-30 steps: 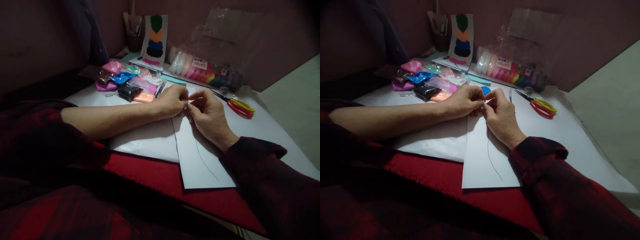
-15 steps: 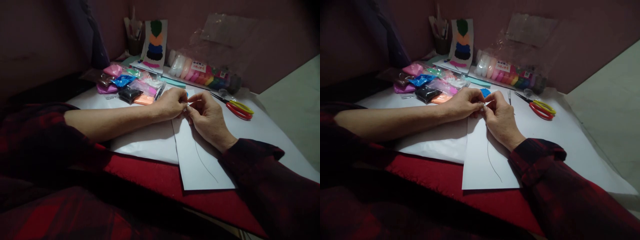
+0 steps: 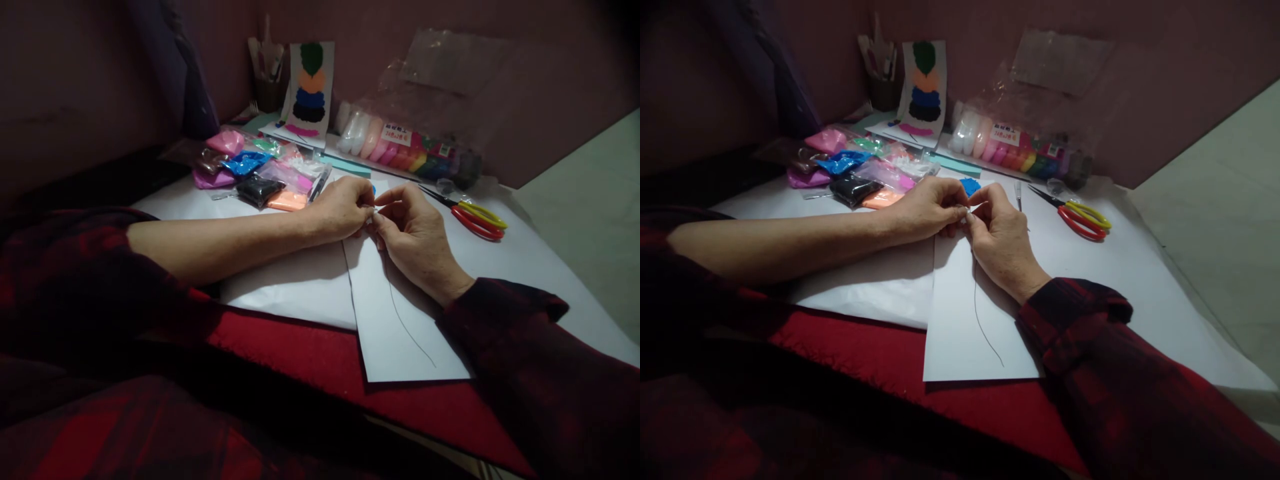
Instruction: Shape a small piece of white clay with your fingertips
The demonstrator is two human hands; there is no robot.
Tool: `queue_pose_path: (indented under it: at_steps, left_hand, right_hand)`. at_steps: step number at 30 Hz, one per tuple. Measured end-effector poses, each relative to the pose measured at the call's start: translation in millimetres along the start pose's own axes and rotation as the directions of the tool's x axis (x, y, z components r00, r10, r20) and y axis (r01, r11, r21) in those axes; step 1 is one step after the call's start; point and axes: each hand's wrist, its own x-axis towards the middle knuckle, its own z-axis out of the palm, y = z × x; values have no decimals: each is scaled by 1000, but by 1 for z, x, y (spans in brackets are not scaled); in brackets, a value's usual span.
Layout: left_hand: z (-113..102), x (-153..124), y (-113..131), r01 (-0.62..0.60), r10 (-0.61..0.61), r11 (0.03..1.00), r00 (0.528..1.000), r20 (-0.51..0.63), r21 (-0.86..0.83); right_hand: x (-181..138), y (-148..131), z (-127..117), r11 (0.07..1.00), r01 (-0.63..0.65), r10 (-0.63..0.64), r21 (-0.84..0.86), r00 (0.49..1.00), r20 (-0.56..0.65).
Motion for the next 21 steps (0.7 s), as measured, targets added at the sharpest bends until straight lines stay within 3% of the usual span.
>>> queue_pose_path:
  at_steps: [21]
  left_hand:
    - [0,1,0,-21,21,998,1000,-3,56]
  right_hand:
    - [1,4,0,999,40,-40,-33,999,1]
